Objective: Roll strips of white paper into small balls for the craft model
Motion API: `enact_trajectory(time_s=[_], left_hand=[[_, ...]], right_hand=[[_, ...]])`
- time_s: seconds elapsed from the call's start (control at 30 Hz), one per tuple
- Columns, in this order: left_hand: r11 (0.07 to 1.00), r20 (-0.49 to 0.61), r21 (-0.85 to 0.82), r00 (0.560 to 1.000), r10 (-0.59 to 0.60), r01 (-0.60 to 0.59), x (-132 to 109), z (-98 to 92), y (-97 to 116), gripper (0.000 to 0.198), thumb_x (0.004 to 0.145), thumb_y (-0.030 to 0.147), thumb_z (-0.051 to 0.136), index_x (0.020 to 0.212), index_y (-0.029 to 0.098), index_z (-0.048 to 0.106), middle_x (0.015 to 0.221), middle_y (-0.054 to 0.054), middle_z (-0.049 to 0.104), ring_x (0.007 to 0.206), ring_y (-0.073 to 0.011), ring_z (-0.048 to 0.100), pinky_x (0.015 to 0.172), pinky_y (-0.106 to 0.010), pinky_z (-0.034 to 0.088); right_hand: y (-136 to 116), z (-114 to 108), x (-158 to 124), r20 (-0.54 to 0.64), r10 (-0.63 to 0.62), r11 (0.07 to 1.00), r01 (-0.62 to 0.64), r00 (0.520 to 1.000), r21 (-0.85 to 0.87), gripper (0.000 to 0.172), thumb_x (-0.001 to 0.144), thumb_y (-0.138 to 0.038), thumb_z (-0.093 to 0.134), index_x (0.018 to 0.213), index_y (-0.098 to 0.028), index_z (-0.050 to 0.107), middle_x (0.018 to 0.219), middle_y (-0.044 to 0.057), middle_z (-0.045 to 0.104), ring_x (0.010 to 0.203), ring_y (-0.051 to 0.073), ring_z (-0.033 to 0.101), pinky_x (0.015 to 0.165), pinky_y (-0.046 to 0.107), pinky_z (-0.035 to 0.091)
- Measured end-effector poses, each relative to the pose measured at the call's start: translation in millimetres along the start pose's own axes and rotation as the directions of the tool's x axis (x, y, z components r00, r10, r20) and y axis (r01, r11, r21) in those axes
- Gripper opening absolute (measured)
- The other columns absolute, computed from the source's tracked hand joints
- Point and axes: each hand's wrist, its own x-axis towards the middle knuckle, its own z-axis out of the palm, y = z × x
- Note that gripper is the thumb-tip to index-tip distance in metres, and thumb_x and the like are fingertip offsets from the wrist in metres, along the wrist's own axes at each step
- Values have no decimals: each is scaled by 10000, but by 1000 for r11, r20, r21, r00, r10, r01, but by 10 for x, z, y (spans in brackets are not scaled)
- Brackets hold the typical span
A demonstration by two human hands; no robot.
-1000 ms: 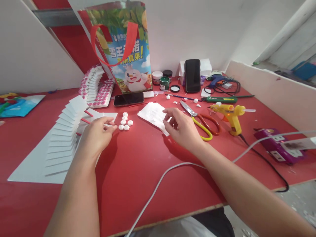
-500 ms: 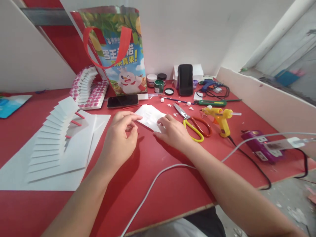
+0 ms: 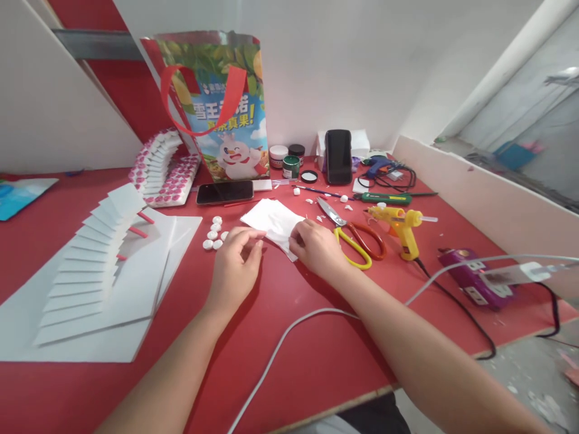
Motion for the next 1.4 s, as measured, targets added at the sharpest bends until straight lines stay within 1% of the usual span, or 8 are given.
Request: enact_trajectory(time_s=[0.23, 0.67, 0.87, 1.0, 1.07, 1.2, 1.27, 1.4], left_hand=[[998, 110, 10, 992, 68, -70, -30, 53, -18, 174, 933, 249, 543, 1003, 198, 693, 1042, -75, 661, 932, -204, 642, 807, -299, 516], [988, 85, 48, 987, 139, -144, -29, 109, -88, 183, 930, 248, 549, 985, 174, 707, 1019, -71, 678, 933, -194, 651, 786, -297, 523], [997, 94, 19, 993, 74, -76, -17, 195, -57, 189, 922, 276, 566, 972, 167, 713, 996, -60, 674, 859, -173, 645, 751, -284, 509], [998, 123, -17, 990, 69, -68, -18, 219, -39, 185, 912, 307, 600, 965, 177, 720, 1027, -59, 675, 822, -161, 635, 716, -274, 501], [996, 116, -88, 993, 5, 5, -11, 198, -43, 193, 906, 332, 622, 970, 178, 720, 977, -50, 676, 741, -141, 621, 679, -268, 497], [901, 140, -353, 966, -216, 252, 23, 141, -22, 353, 906, 489, 636, 1008, 160, 714, 724, -18, 646, 592, -134, 581, 567, -257, 478], [777, 192, -543, 947, -255, 320, 43, 120, 21, 488, 879, 595, 629, 1007, 131, 709, 828, -71, 705, 667, -165, 641, 586, -273, 511], [443, 390, -747, 867, -310, 495, 87, 70, 96, 619, 796, 689, 663, 1014, 112, 719, 979, -146, 757, 917, -274, 719, 760, -358, 585]], right_hand=[[105, 42, 29, -72, 32, 985, -19, 997, 169, 95, 833, -154, 588, 741, -177, 599, 774, 39, 651, 722, 163, 552, 659, 262, 359], [97, 42, 44, -98, 126, 930, -83, 987, 357, 94, 772, -126, 610, 696, -179, 594, 694, 4, 621, 654, 139, 533, 632, 259, 363], [332, -90, 135, -142, 476, 608, -208, 868, 766, 151, 792, -168, 590, 651, -187, 539, 577, -33, 530, 534, 96, 471, 518, 229, 337], [474, -304, 161, -172, 624, 376, -100, 762, 921, 232, 869, -201, 539, 656, -210, 447, 513, -73, 415, 435, 58, 348, 419, 202, 229], [454, -365, 153, -186, 637, 282, -2, 748, 959, 200, 861, -189, 585, 687, -200, 487, 512, -72, 432, 439, 50, 357, 416, 186, 235], [265, -364, 80, -66, 415, 78, 36, 907, 996, 157, 811, -203, 686, 718, -178, 562, 577, -52, 497, 513, 54, 442, 450, 167, 310], [163, -335, 26, 39, 186, -30, -34, 982, 999, 173, 776, -251, 742, 729, -171, 596, 626, -43, 534, 554, 63, 490, 497, 182, 389], [67, -273, -57, 229, -177, -37, -239, 957, 970, 264, 727, -345, 824, 744, -164, 633, 727, -22, 611, 619, 77, 551, 582, 208, 458]])
